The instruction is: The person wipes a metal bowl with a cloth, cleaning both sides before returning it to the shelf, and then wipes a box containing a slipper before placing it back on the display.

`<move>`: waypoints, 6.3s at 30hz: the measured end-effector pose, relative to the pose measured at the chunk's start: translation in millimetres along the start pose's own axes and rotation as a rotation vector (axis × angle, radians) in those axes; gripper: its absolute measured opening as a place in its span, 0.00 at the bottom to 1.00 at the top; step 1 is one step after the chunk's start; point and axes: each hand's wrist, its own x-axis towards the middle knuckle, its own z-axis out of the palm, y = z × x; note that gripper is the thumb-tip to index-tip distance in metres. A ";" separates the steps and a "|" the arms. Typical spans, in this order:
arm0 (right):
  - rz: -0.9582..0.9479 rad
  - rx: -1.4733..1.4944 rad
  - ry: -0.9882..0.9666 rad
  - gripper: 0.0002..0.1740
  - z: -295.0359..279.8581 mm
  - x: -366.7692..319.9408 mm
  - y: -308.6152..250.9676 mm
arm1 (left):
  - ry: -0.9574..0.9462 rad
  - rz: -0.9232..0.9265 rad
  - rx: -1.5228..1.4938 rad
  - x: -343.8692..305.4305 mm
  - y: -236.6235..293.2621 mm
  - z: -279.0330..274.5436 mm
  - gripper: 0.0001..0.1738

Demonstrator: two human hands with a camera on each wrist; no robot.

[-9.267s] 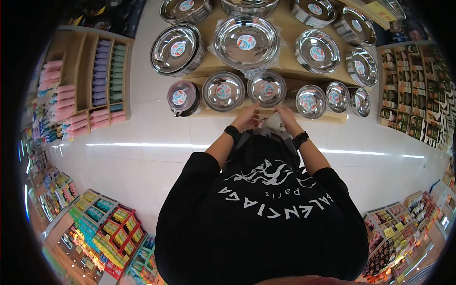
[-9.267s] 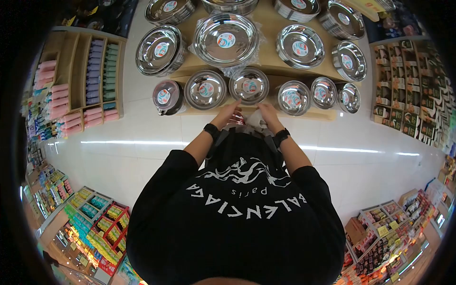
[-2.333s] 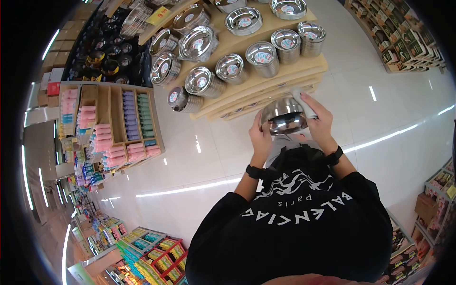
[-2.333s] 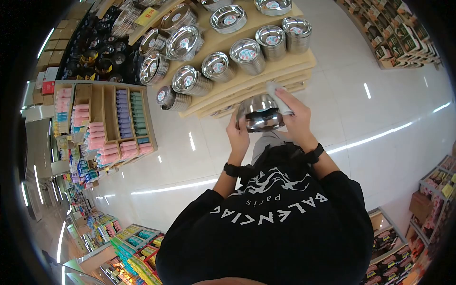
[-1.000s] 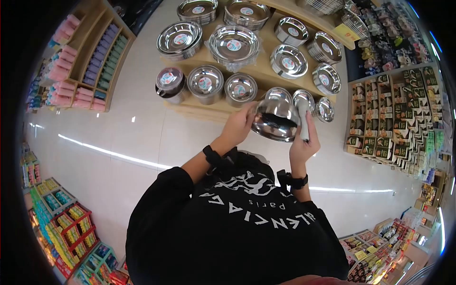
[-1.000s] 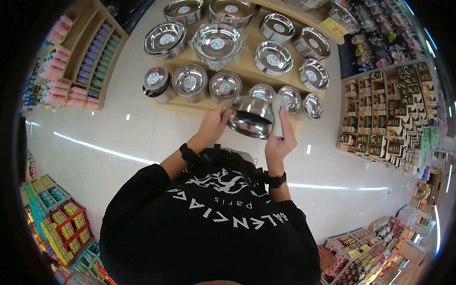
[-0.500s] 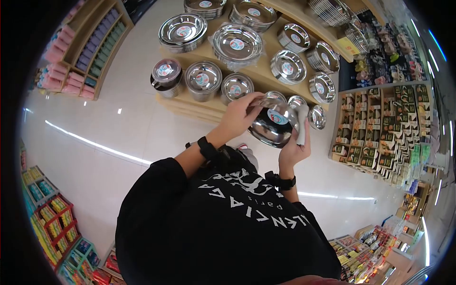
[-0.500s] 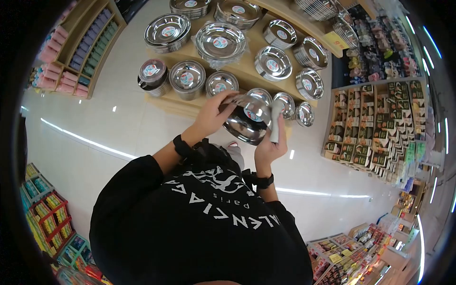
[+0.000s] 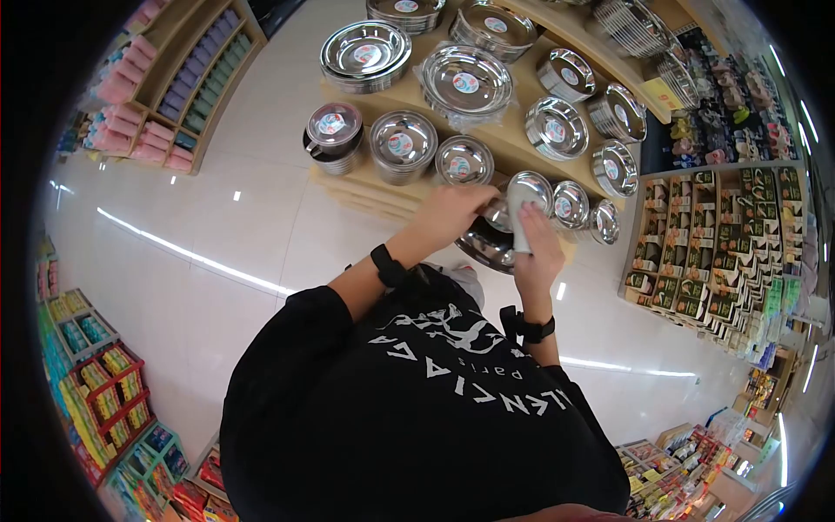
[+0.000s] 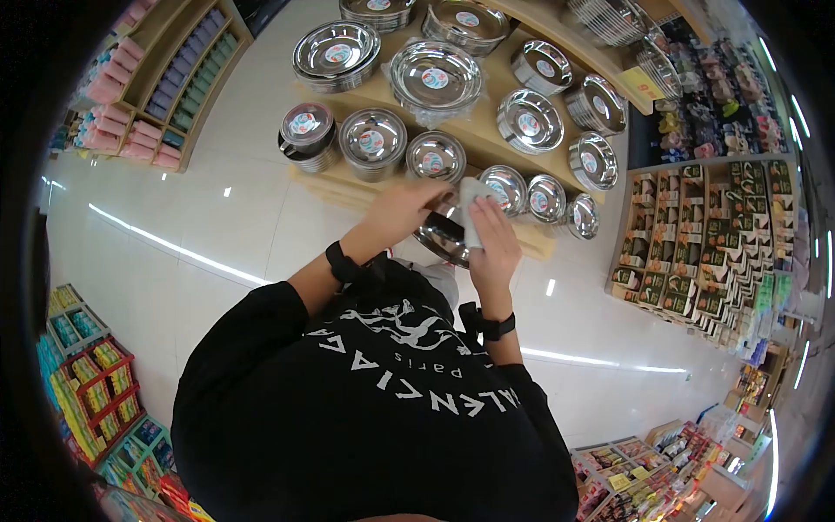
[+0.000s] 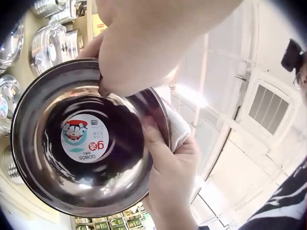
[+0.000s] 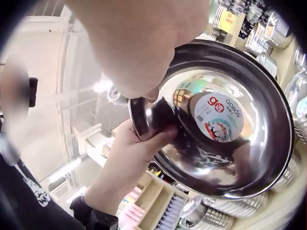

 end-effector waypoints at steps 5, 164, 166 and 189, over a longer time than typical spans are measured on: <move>0.335 0.239 0.344 0.25 12.5 -3.5 -1.3 | -0.002 -0.473 -0.304 -11.9 -17.8 -4.4 0.13; -0.052 0.007 -0.207 0.15 -194.6 -98.0 207.4 | 0.078 -0.344 -0.598 88.7 96.4 278.6 0.33; -0.081 -0.174 -0.285 0.13 -207.9 -100.8 217.6 | 0.008 -0.336 -0.613 85.2 97.8 278.8 0.32; 0.458 0.238 0.246 0.32 -209.3 -87.8 189.2 | -0.002 -0.369 -0.597 92.2 97.3 282.7 0.33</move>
